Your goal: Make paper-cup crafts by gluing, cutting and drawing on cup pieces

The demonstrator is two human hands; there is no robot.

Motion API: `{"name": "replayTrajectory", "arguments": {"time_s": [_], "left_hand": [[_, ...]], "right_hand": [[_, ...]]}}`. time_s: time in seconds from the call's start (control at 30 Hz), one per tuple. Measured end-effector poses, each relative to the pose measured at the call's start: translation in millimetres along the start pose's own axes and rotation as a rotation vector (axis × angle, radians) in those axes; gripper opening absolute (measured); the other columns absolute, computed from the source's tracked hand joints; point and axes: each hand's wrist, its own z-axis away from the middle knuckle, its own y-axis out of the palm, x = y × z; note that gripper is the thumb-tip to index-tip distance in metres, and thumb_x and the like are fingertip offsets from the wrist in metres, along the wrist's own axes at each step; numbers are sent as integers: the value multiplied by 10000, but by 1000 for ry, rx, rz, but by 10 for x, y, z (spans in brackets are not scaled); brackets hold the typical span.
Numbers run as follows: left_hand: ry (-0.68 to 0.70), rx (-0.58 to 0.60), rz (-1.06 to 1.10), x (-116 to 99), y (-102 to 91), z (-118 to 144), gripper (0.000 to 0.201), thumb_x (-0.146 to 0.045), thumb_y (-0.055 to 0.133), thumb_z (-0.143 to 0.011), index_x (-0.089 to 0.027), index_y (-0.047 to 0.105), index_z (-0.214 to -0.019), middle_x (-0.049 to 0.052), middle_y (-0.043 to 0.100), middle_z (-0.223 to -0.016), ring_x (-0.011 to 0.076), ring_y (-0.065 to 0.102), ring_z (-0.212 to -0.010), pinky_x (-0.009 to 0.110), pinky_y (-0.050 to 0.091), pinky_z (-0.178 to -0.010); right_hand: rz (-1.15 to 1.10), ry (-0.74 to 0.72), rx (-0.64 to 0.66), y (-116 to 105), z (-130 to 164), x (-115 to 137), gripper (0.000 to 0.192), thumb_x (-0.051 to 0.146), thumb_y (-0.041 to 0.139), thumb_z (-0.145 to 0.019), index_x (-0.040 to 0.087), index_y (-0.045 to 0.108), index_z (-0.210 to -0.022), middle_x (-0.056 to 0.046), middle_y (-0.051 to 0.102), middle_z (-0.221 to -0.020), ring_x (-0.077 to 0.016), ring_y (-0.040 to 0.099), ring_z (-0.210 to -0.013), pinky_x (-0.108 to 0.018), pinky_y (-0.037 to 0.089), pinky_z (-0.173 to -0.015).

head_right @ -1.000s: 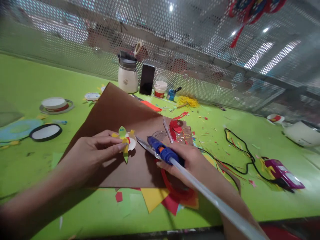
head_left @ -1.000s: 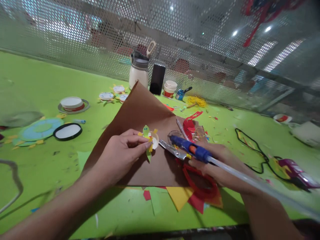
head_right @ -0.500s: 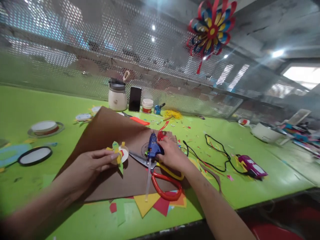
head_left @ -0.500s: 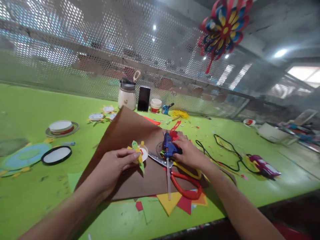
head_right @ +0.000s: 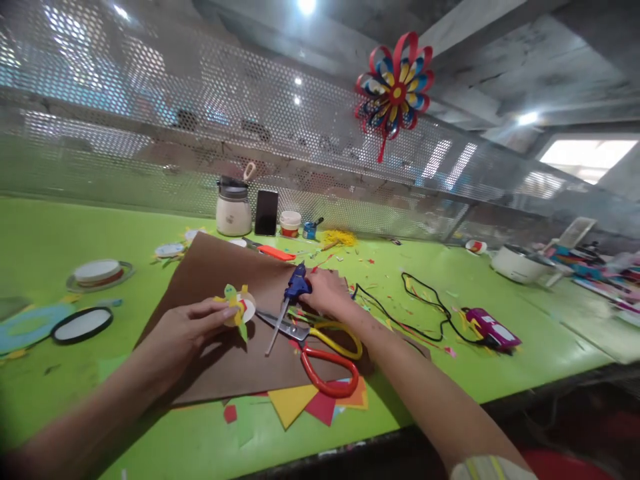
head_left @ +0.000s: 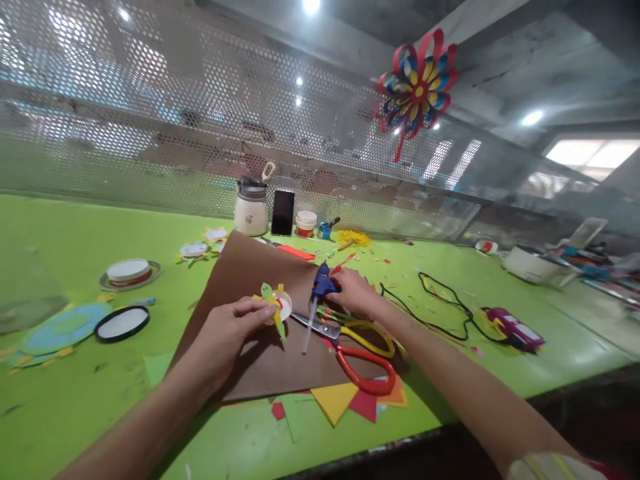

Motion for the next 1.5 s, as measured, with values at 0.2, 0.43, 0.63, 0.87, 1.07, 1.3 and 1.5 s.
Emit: {"name": "replayTrajectory", "arguments": {"time_s": [0.2, 0.43, 0.63, 0.87, 1.07, 1.3, 1.5], "left_hand": [[7, 33, 2, -4, -6, 5, 300, -348, 902, -626, -118, 798, -788, 114, 746, -879, 222, 689, -768, 332, 585, -734], [-31, 49, 66, -38, 34, 58, 316, -333, 900, -638, -112, 793, -838, 120, 766, -897, 235, 692, -822, 359, 551, -823], [-43, 88, 37, 0, 52, 71, 268, -339, 888, -668, -126, 796, -802, 105, 771, -841, 213, 684, -790, 325, 528, -784], [-95, 64, 77, 13, 63, 82, 272, -329, 921, -613, -138, 796, -759, 79, 764, -793, 176, 665, -744, 280, 521, -736], [-142, 47, 142, -27, 115, 134, 243, -290, 911, -616, -138, 793, -764, 68, 746, -771, 163, 653, -709, 271, 539, -705], [-157, -32, 214, -79, 189, 172, 245, -245, 923, -569, -143, 797, -752, 59, 751, -783, 155, 664, -750, 245, 548, -718], [-130, -6, 229, 2, 175, 166, 238, -268, 927, -586, -156, 805, -755, 64, 764, -773, 162, 674, -747, 268, 550, -738]], "right_hand": [[4, -26, -64, 28, -81, 36, 340, 405, 681, -922, 182, 658, -1178, -87, 664, -1171, -252, 641, -1049, -459, 531, -902], [-103, -80, -319, -153, 536, 231, 281, 265, 598, -958, 161, 670, -1210, -154, 629, -1246, -301, 535, -1166, -458, 424, -1006], [-585, -444, -408, -199, 837, 604, 73, 179, 635, -927, 185, 707, -925, -52, 669, -916, -191, 611, -901, -331, 481, -839], [-714, -306, -342, -17, 779, 780, 134, 170, 641, -882, 144, 756, -946, -41, 581, -810, -192, 578, -790, -319, 443, -710], [-801, -248, -368, 35, 796, 825, 157, 205, 611, -874, 141, 753, -880, -32, 568, -766, -178, 544, -747, -305, 421, -681], [-891, -195, -339, 47, 817, 896, 142, 243, 622, -844, 157, 733, -830, -12, 552, -745, -139, 498, -664, -271, 406, -616], [-937, -175, -363, 96, 800, 928, 116, 248, 630, -823, 169, 696, -768, -1, 538, -718, -132, 494, -638, -262, 419, -602]]}}
